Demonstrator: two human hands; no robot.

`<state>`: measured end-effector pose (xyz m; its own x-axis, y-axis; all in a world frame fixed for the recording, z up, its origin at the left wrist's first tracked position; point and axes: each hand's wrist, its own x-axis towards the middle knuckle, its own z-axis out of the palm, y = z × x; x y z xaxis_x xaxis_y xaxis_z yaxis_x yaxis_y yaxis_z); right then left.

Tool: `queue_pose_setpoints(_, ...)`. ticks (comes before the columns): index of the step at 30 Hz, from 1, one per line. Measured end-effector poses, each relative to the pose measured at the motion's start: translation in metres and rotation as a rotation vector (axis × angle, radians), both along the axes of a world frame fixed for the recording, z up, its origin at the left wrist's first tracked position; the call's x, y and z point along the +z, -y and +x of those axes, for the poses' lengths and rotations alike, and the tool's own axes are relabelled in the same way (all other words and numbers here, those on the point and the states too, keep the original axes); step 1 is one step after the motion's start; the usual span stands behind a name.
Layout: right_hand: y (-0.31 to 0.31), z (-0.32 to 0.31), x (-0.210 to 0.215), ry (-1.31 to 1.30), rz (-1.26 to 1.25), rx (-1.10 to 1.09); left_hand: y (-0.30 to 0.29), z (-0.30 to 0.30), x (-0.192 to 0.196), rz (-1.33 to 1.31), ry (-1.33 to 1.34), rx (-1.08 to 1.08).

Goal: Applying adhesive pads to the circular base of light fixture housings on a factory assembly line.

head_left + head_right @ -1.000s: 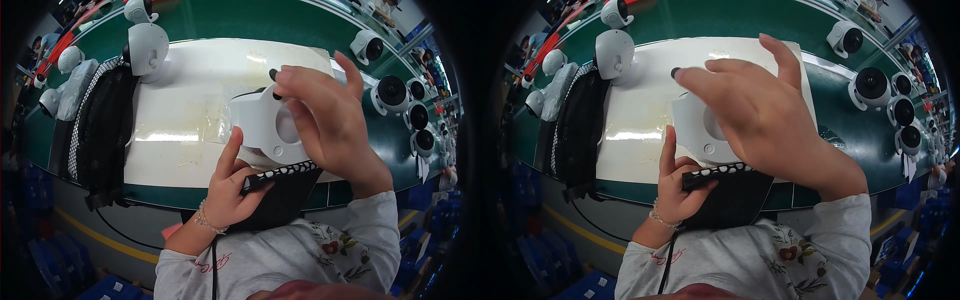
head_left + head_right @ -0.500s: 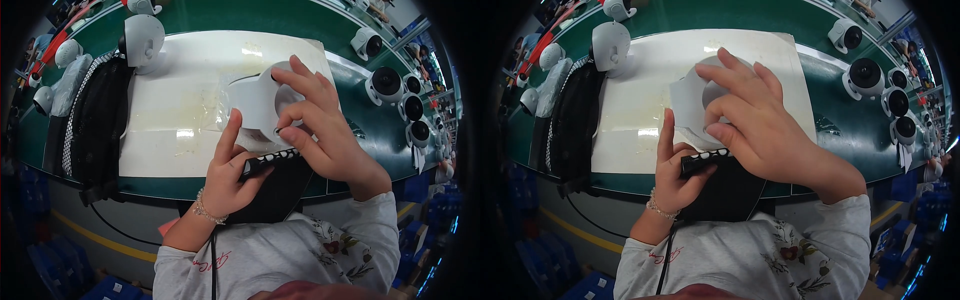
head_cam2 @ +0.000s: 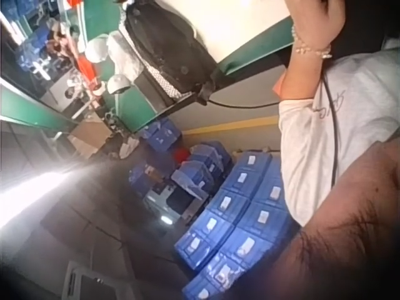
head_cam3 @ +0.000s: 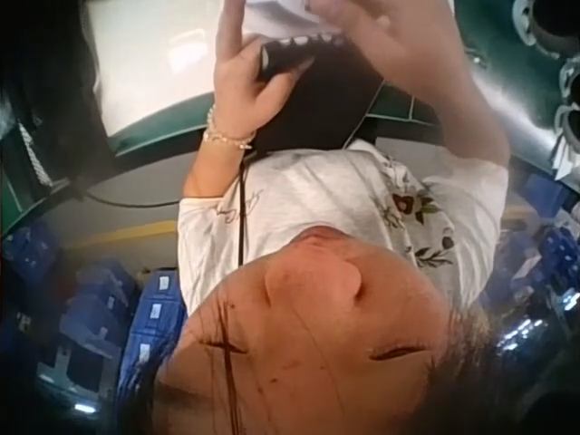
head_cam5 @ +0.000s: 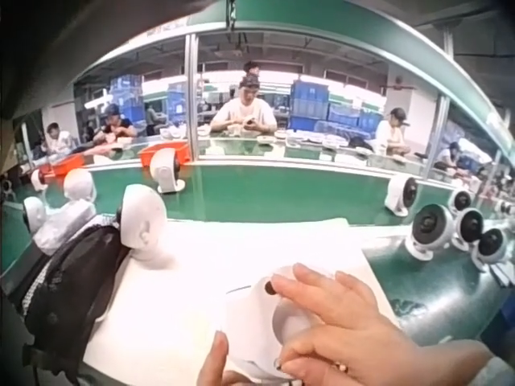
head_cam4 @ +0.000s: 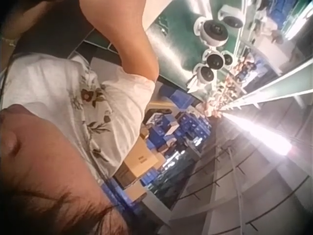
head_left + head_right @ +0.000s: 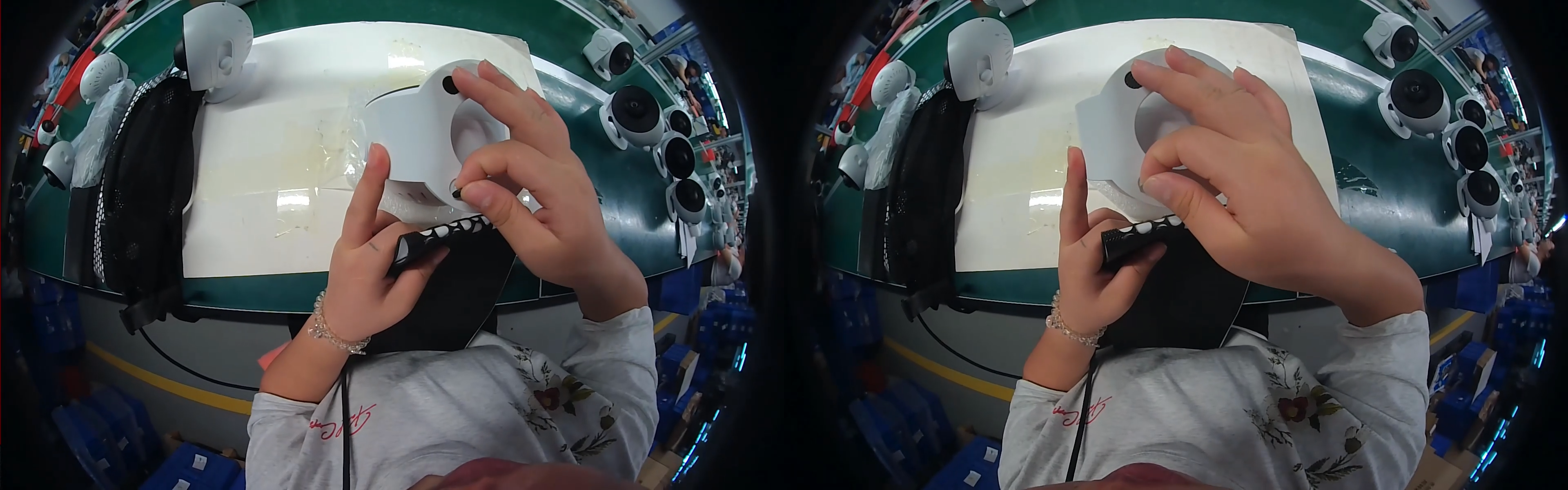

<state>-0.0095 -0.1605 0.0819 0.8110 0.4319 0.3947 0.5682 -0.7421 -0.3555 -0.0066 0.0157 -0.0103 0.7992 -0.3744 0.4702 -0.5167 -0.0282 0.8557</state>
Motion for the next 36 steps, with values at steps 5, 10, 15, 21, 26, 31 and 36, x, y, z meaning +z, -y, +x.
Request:
queue_pose_setpoints(5, -0.003, -0.013, -0.002, 0.193, -0.225, -0.076, 0.0, 0.002, 0.001, 0.042, 0.063, 0.008)
queue_pose_setpoints(10, -0.008, -0.033, 0.0, 0.284, -0.473, -0.13, 0.002, 0.002, -0.002, -0.009, 0.047, -0.016)
queue_pose_setpoints(15, -0.011, -0.033, 0.004, 0.193, -0.401, -0.166, 0.001, 0.005, -0.006, -0.015, 0.124, 0.02)
queue_pose_setpoints(21, -0.011, -0.033, -0.027, 0.333, -0.186, -0.054, -0.003, 0.004, -0.007, -0.026, 0.103, -0.027)
queue_pose_setpoints(26, -0.012, -0.033, -0.058, 0.575, 0.016, -0.002, -0.001, 0.003, -0.003, 0.039, 0.081, 0.004)
queue_pose_setpoints(31, 0.012, -0.03, -0.04, 0.355, 0.119, -0.172, -0.001, 0.0, -0.005, 0.038, 0.074, 0.048)
queue_pose_setpoints(36, 0.03, -0.02, -0.032, -0.063, 0.389, -0.165, 0.002, 0.001, -0.007, 0.014, 0.031, 0.035)
